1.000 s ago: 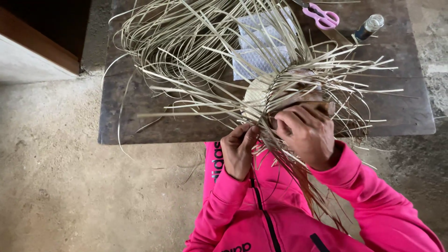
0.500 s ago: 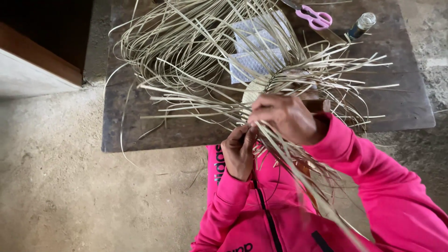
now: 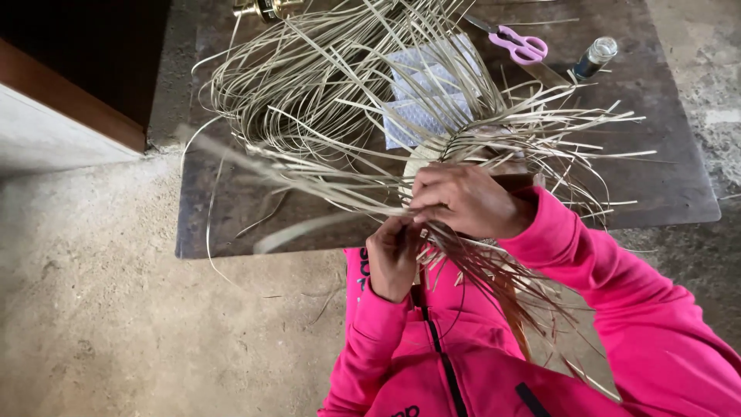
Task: Weaving a hat from dried plant fibers around a wooden form.
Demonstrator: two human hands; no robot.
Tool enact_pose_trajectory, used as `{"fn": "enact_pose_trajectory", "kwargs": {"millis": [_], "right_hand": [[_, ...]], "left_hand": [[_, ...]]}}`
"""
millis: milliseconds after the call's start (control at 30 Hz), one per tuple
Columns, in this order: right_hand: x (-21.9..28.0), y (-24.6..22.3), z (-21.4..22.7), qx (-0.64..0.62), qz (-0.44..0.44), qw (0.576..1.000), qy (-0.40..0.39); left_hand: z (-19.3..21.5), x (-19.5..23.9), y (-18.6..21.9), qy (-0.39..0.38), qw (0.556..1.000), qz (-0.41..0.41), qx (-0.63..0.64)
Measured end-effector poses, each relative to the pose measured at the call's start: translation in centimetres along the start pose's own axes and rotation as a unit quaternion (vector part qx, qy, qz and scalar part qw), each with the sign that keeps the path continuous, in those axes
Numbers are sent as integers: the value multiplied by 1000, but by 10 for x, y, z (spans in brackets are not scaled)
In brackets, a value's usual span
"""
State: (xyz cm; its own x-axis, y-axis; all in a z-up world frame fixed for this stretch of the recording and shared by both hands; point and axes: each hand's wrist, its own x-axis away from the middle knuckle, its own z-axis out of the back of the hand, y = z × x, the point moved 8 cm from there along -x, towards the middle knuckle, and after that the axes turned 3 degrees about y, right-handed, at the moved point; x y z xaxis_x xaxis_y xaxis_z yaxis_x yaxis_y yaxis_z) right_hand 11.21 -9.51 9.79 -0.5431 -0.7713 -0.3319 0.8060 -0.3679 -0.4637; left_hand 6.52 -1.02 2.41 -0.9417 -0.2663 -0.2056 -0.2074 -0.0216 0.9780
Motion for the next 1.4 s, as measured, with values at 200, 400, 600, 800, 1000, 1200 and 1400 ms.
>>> {"fn": "enact_pose_trajectory", "kwargs": {"millis": [200, 400, 600, 800, 1000, 1200, 1400], "right_hand": [[55, 16, -14, 65, 136, 983, 110], [49, -8, 2, 155, 176, 957, 168], [3, -11, 0, 199, 138, 949, 199], [-10, 8, -2, 165, -3, 986, 5], [1, 15, -5, 117, -15, 993, -14], [35, 26, -9, 54, 41, 996, 49], [21, 9, 0, 127, 82, 983, 105]], "left_hand": [[-4, -7, -22, -55, 990, 41, 120], [-5, -6, -23, -4, 997, 7, 79], [3, 4, 0, 103, 990, -79, -54], [4, 3, -17, 107, 991, -75, 6], [1, 0, 5, 87, 993, -58, -53], [-6, -5, -56, 73, 985, 71, 138], [-9, -8, -51, 56, 993, 9, 106]]}}
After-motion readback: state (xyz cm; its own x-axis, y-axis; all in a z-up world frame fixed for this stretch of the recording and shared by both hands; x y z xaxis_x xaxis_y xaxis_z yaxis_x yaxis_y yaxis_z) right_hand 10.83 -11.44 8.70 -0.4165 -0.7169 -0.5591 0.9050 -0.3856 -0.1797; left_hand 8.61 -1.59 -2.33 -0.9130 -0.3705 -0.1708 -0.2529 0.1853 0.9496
